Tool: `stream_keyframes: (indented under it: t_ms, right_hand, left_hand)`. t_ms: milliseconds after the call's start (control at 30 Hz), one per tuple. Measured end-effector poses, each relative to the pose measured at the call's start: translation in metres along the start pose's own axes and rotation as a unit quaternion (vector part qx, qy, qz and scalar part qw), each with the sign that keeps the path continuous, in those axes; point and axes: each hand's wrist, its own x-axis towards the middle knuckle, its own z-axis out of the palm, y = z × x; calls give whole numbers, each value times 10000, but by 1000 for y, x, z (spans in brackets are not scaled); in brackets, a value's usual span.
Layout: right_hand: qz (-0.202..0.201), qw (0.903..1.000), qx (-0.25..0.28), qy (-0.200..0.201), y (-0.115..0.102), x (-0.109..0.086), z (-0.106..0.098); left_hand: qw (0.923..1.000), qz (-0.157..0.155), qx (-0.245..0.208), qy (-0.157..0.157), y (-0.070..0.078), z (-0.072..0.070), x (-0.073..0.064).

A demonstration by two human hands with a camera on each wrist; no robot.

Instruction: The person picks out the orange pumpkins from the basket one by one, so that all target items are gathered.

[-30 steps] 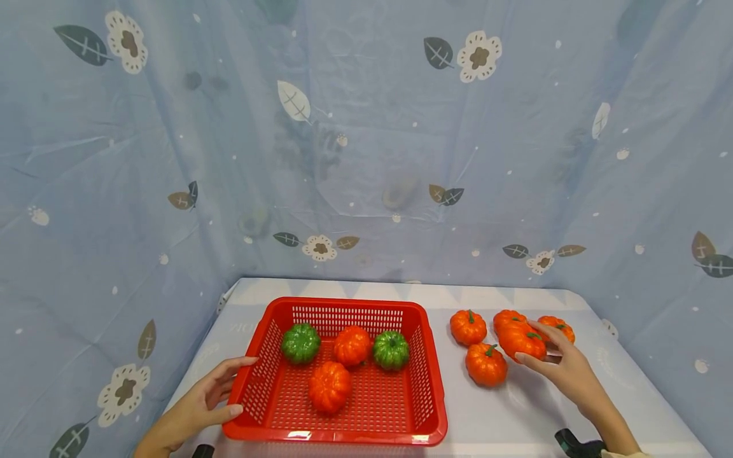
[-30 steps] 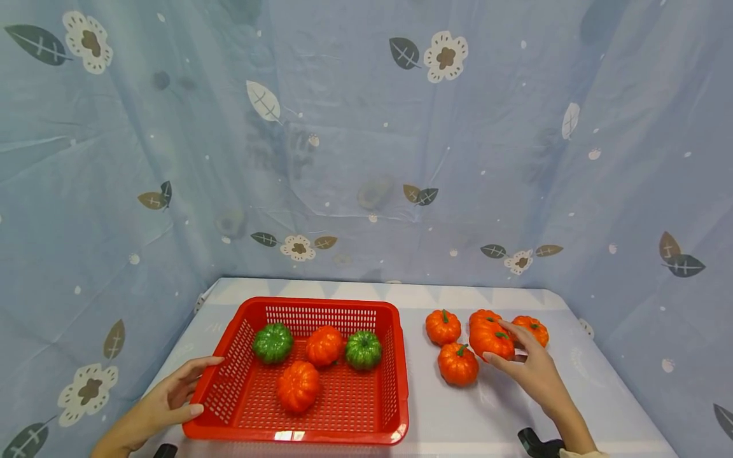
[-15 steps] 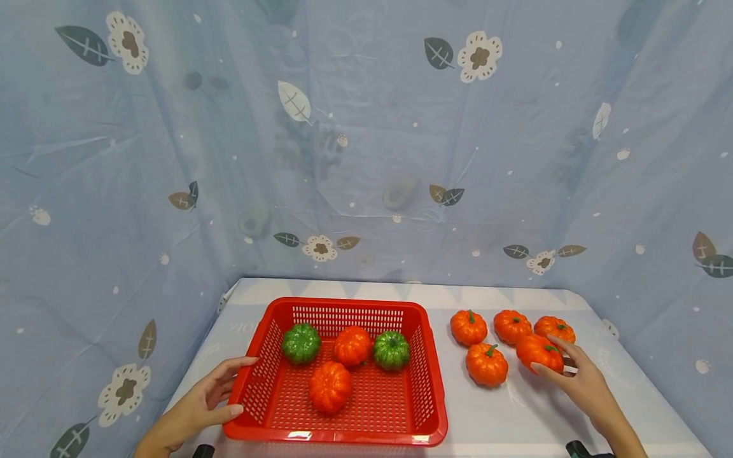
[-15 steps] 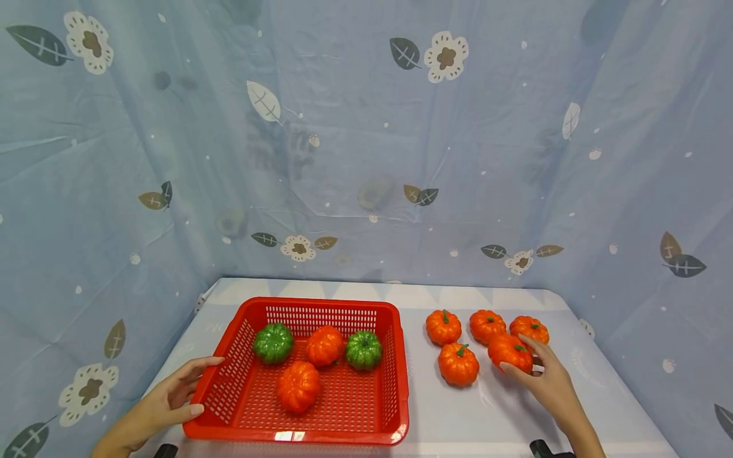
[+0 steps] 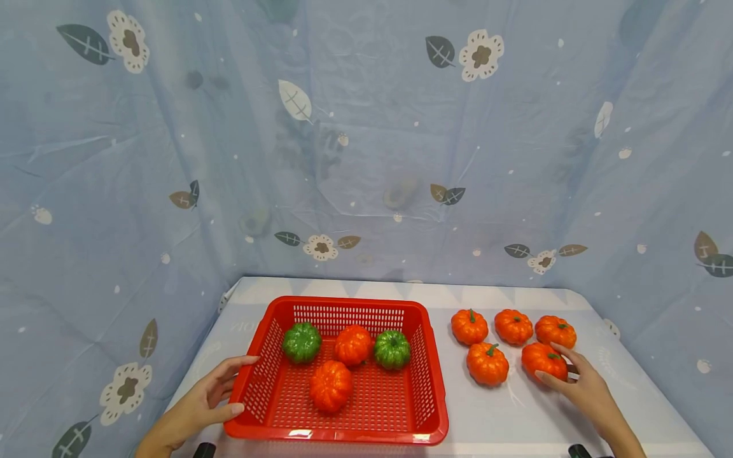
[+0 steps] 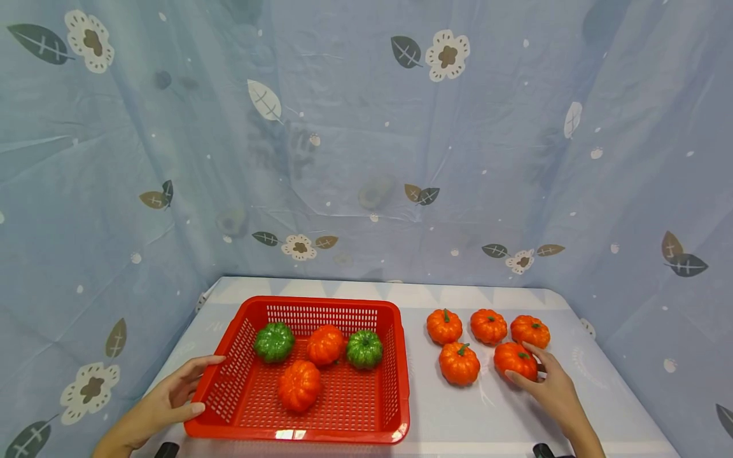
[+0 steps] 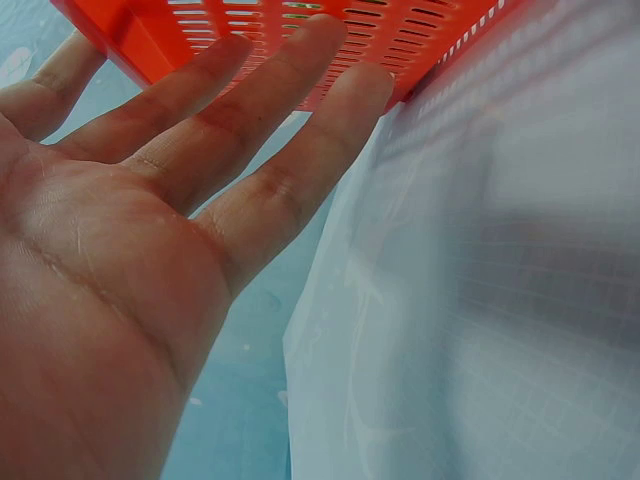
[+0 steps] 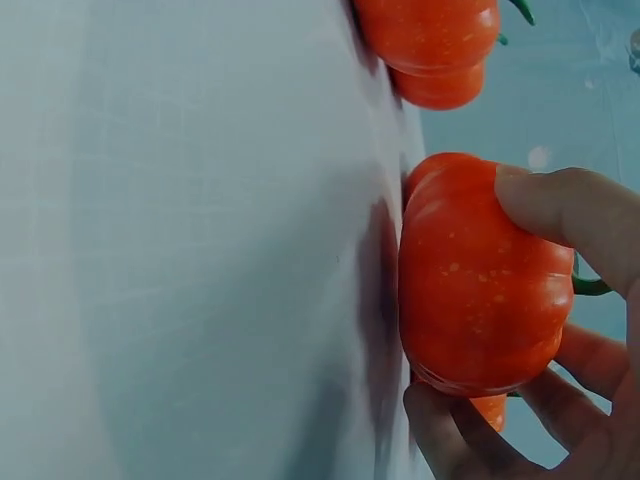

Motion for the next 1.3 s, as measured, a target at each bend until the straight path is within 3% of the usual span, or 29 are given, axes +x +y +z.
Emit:
stream_keyframes:
  t_ms: [533,1033,1300]
  right_hand:
    - [-176,9997,107,108,6,4,8]
    - [-237,9995,110,-176,2,2,9]
    - [-610,9975,-172,327,-21,-2,-1]
  left_hand:
    - [9998,-199,58,84,0,0,0]
    - [9994,-313,63,133,1,0,0]
    - [9998,-197,30,63,-1,-1,-1]
